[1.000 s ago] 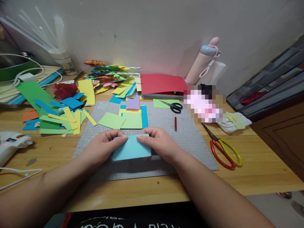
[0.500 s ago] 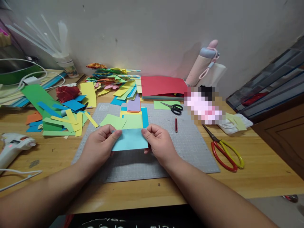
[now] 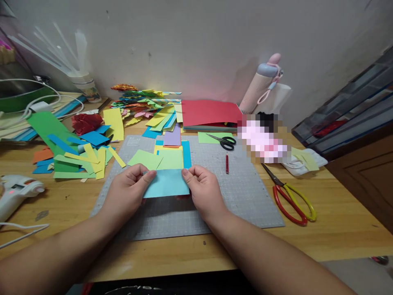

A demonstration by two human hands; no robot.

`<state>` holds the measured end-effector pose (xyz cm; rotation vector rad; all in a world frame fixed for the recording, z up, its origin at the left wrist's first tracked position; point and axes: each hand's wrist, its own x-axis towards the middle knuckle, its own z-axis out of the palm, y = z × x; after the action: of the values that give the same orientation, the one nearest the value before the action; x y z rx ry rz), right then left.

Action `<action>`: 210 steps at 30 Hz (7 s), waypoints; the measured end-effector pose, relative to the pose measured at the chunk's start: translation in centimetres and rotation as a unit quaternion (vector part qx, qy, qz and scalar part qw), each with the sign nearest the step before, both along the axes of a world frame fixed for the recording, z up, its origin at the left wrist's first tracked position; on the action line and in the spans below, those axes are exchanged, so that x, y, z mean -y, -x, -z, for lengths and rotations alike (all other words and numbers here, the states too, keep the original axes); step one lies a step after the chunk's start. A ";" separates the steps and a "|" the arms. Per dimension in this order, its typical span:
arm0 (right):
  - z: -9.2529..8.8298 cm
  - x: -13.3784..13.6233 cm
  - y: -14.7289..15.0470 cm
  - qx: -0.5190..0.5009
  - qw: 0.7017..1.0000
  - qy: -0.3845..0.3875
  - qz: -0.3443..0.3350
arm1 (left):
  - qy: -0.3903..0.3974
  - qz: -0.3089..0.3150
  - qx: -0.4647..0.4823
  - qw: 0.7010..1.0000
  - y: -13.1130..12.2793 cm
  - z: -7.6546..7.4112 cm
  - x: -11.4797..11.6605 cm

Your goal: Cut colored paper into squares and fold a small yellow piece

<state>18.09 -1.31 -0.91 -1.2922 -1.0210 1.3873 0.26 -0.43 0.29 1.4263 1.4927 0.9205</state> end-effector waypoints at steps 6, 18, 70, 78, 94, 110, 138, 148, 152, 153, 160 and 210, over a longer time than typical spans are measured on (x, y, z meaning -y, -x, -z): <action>0.4 -0.2 0.1 -0.018 1.000 0.018 0.011 | 0.013 -0.007 0.008 1.000 -0.1 0.1 -0.2; 0.4 -0.4 0.3 0.024 0.999 0.026 0.027 | 0.073 -0.016 0.068 0.995 -0.5 0.1 -0.4; 0.8 -1.7 -1.6 0.341 0.894 -0.139 -0.256 | -0.226 0.307 -0.328 0.865 7.8 -7.0 -6.5; 0.6 -1.4 -1.7 0.284 0.917 -0.130 -0.247 | -0.113 0.179 -0.169 0.962 8.6 -6.1 -2.9; 0.1 -4.7 -1.2 0.100 0.994 0.002 -0.043 | 0.168 -0.070 0.143 0.973 5.6 -1.6 4.5; -1.2 -6.8 2.1 0.435 0.884 -0.169 -0.010 | 0.110 -0.024 0.104 0.988 7.0 -0.8 5.8; -2.0 -2.7 3.4 0.065 0.989 -0.025 -0.133 | -0.080 0.118 -0.202 0.969 6.8 -5.0 -2.7; -0.8 -12.9 -2.2 0.134 0.989 -0.032 0.047 | -0.163 0.113 -0.380 0.903 1.6 -2.4 -19.0; -0.6 -14.6 -1.9 0.157 0.986 -0.011 0.046 | -0.185 0.109 -0.420 0.882 -0.7 -0.2 -21.3; -0.5 -14.7 -1.9 0.159 0.986 -0.007 0.046 | -0.188 0.103 -0.428 0.878 -0.9 0.2 -21.5; -0.2 -14.3 -1.5 0.116 0.993 0.028 0.016 | -0.193 0.088 -0.457 0.864 -0.6 1.4 -21.9; -2.2 -20.4 2.2 0.737 0.583 -0.269 -0.213 | -0.200 0.039 -0.443 0.873 2.0 1.2 -23.7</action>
<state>15.91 19.13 1.24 -1.6116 -2.7109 -0.2217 -1.69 23.24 -0.94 2.4074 1.9220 0.5368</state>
